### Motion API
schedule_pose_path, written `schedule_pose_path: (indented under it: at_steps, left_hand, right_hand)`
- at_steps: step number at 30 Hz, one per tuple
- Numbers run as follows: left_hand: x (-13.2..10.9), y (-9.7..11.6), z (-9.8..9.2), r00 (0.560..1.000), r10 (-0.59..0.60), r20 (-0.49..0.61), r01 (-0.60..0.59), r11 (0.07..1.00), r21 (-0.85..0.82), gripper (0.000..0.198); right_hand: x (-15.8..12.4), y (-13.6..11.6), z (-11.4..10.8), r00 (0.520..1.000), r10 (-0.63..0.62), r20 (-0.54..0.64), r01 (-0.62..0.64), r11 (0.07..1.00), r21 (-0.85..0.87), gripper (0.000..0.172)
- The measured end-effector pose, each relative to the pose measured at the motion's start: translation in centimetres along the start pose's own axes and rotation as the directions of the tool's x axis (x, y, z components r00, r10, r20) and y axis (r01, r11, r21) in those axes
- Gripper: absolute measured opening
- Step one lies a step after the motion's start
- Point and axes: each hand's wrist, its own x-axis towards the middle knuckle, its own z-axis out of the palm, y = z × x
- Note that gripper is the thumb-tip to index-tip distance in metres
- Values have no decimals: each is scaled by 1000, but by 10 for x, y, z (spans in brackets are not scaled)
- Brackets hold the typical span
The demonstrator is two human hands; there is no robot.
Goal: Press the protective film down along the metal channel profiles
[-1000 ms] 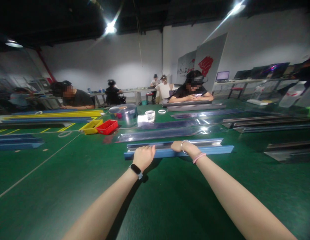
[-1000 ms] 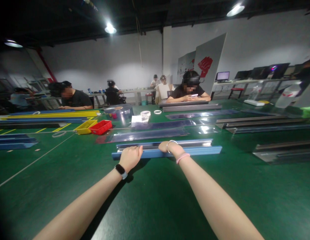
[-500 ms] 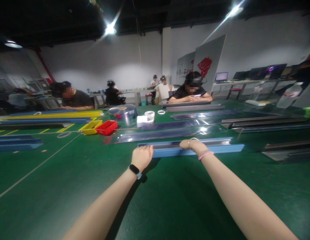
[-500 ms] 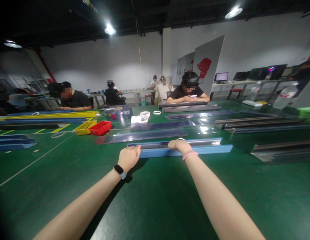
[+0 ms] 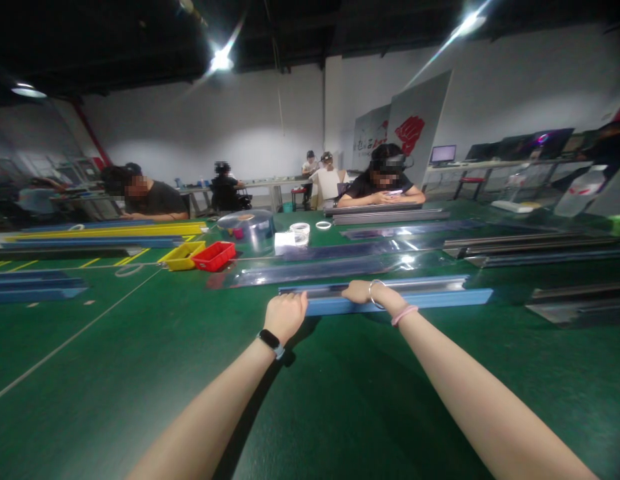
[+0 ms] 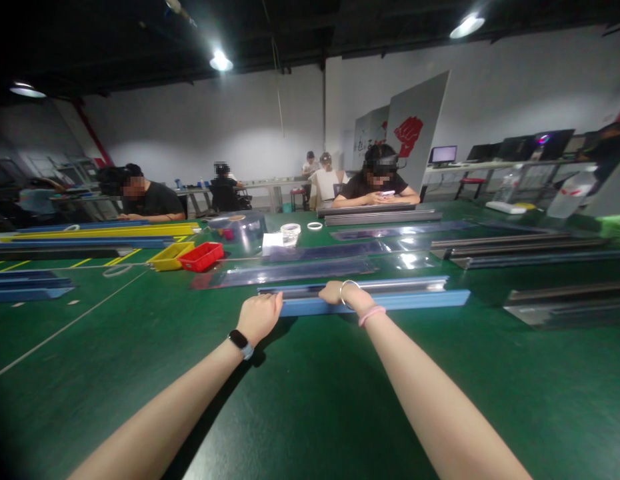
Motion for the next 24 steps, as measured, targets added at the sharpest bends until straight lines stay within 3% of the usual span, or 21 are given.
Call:
schedule_pose_path:
  at_steps: [6, 16, 24]
  left_hand:
    - [0, 3, -3, 1000, -9, -14, 9, 1000, 0, 42]
    - [0, 1, -5, 1000, 21, -9, -21, 1000, 8, 42]
    - [0, 2, -5, 998, 47, 29, -47, 999, -18, 44]
  right_hand:
    - [3, -1, 2, 999, -39, 23, 37, 998, 50, 31]
    - [-2, 28, 2, 986, 133, 99, -146, 980, 139, 28]
    - [-9, 36, -1, 964, 238, 119, -253, 958, 132, 28]
